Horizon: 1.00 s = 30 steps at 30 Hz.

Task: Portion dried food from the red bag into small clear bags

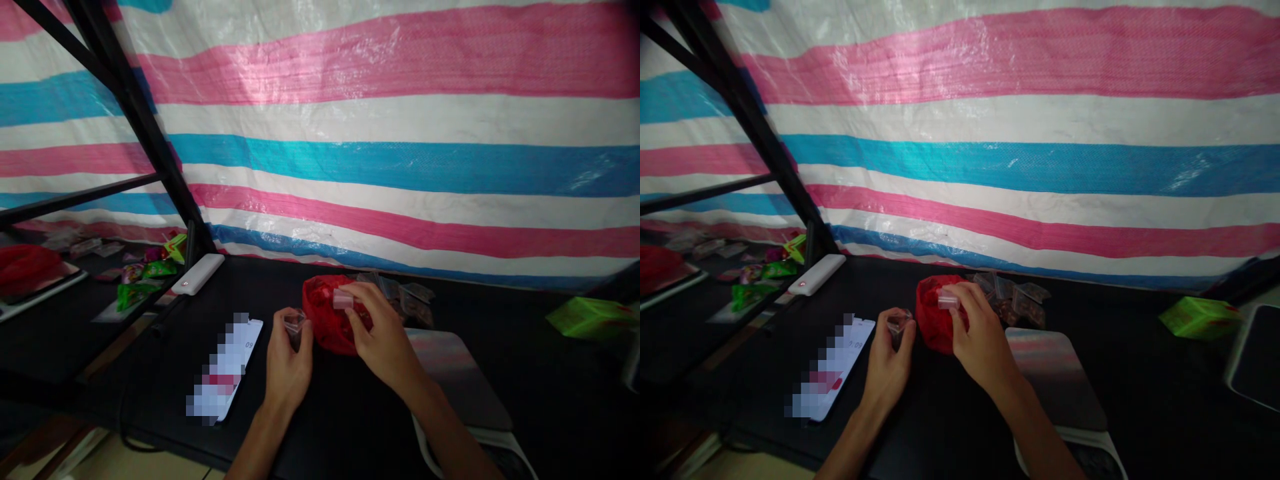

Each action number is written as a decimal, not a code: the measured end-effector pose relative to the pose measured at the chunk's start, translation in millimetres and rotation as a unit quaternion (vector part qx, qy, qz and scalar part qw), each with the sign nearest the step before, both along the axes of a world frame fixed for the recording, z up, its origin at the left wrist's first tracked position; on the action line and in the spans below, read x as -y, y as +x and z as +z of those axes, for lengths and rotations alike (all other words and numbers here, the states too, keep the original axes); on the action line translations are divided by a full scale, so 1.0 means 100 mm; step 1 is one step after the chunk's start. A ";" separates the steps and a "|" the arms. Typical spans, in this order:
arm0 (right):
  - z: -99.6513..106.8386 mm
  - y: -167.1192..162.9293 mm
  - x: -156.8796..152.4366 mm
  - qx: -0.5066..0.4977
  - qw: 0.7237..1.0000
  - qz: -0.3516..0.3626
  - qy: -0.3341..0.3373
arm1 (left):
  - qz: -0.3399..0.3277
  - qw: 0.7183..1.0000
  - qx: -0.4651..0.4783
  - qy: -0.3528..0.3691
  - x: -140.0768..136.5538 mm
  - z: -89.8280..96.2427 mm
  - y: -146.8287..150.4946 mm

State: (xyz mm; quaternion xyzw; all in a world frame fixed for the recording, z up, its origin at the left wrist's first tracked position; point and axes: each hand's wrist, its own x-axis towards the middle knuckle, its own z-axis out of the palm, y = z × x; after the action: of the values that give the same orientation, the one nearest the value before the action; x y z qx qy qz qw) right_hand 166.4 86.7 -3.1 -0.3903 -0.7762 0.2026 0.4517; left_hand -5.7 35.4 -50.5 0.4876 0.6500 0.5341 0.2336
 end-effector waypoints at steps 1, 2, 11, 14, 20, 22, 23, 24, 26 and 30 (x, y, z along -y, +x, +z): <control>-0.02 0.00 -0.01 0.015 1.000 -0.004 -0.009 | 0.029 0.999 0.005 -0.016 -0.07 0.04 -0.02; -0.05 -0.01 -0.01 0.033 0.999 -0.003 -0.020 | 0.052 0.998 0.000 -0.036 -0.15 0.09 -0.04; -0.27 0.04 -0.05 0.191 0.976 -0.011 -0.102 | -0.098 0.989 0.001 -0.107 -0.89 0.22 -0.08; -0.24 0.11 -0.10 0.183 0.979 -0.031 -0.090 | -0.158 0.978 0.131 -0.037 -0.92 0.15 -0.07; -0.22 0.06 -0.14 0.093 0.992 -0.036 -0.079 | -0.174 0.960 0.220 0.029 -0.81 0.20 0.09; -0.25 0.02 -0.12 0.098 0.991 -0.026 -0.087 | -0.160 0.963 0.214 0.035 -0.80 0.21 0.13; -0.26 0.01 -0.11 0.109 0.990 -0.020 -0.093 | -0.149 0.965 0.211 0.035 -0.79 0.20 0.14; -0.28 0.00 -0.10 0.121 0.988 -0.016 -0.099 | -0.139 0.967 0.211 0.031 -0.80 0.18 0.15; -0.30 0.00 -0.10 0.141 0.984 -0.012 -0.108 | -0.128 0.968 0.214 0.012 -0.80 0.13 0.15; -0.33 0.02 -0.12 0.154 0.981 -0.015 -0.116 | -0.160 0.966 0.197 -0.046 -0.78 0.02 0.13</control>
State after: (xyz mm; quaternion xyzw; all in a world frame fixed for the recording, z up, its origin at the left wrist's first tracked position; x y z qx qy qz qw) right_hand 168.9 98.3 -36.6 -0.4778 -0.8018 0.2222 0.2817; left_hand 7.0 112.9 -48.3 0.4593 0.5284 0.5444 0.4619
